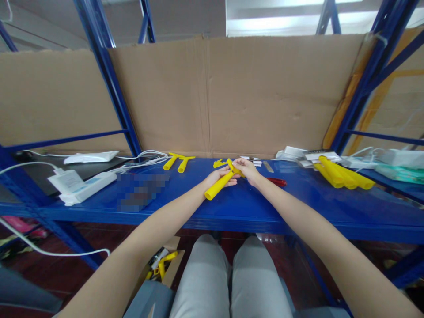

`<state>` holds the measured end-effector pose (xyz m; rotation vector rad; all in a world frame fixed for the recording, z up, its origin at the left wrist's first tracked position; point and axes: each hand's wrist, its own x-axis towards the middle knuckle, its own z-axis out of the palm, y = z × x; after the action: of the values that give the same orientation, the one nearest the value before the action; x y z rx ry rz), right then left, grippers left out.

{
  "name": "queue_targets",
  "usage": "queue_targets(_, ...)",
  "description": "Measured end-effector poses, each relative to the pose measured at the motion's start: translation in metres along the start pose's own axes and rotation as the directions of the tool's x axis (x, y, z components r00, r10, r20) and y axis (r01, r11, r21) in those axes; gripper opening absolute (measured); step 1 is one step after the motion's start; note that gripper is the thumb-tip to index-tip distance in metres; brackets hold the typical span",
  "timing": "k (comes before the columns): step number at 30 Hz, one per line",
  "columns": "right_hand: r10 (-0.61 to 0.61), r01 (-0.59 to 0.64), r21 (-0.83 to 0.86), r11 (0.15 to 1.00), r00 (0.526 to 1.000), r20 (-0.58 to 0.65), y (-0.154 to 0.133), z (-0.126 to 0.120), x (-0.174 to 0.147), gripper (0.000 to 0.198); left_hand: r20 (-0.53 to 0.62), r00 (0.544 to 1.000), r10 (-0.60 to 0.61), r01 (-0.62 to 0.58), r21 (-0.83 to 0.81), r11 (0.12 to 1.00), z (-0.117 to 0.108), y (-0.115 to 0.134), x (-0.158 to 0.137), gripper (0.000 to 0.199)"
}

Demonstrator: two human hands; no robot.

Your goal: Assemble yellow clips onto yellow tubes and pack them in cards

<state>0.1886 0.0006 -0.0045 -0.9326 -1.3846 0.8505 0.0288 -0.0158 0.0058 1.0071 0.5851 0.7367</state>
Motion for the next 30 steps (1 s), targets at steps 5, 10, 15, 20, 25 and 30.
queue_targets(5, 0.003, -0.003, -0.015, 1.0, 1.0, 0.014, 0.002, -0.005, 0.004, 0.023, 0.009, 0.999, 0.036, -0.036, -0.05, 0.998, 0.002, 0.0, -0.003, 0.057)
queue_targets(10, -0.044, 0.045, -0.036, 0.998, 0.999, 0.022, 0.006, -0.007, 0.006, 0.023, 0.003, 0.999, 0.04, -0.04, -0.046, 0.998, 0.004, 0.001, -0.005, 0.053)
queue_targets(15, -0.139, 0.141, -0.142, 0.98, 0.99, 0.027, 0.009, -0.008, 0.006, 0.02, -0.031, 0.999, 0.012, -0.012, -0.007, 1.0, 0.003, 0.0, -0.001, 0.052)
queue_targets(20, -0.246, 0.245, -0.249, 0.937, 0.969, 0.026, 0.012, -0.009, 0.008, 0.016, -0.02, 1.0, 0.004, -0.004, -0.009, 1.0, 0.004, 0.001, -0.002, 0.054)
queue_targets(25, -0.298, 0.305, -0.312, 0.9, 0.952, 0.072, 0.014, -0.009, 0.01, 0.013, -0.014, 1.0, 0.001, -0.001, -0.002, 1.0, 0.008, 0.002, -0.006, 0.055)
queue_targets(30, -0.358, 0.367, -0.384, 0.847, 0.929, 0.098, 0.012, -0.008, 0.011, 0.009, -0.081, 0.997, -0.014, 0.017, 0.035, 0.999, 0.014, 0.004, -0.008, 0.051)
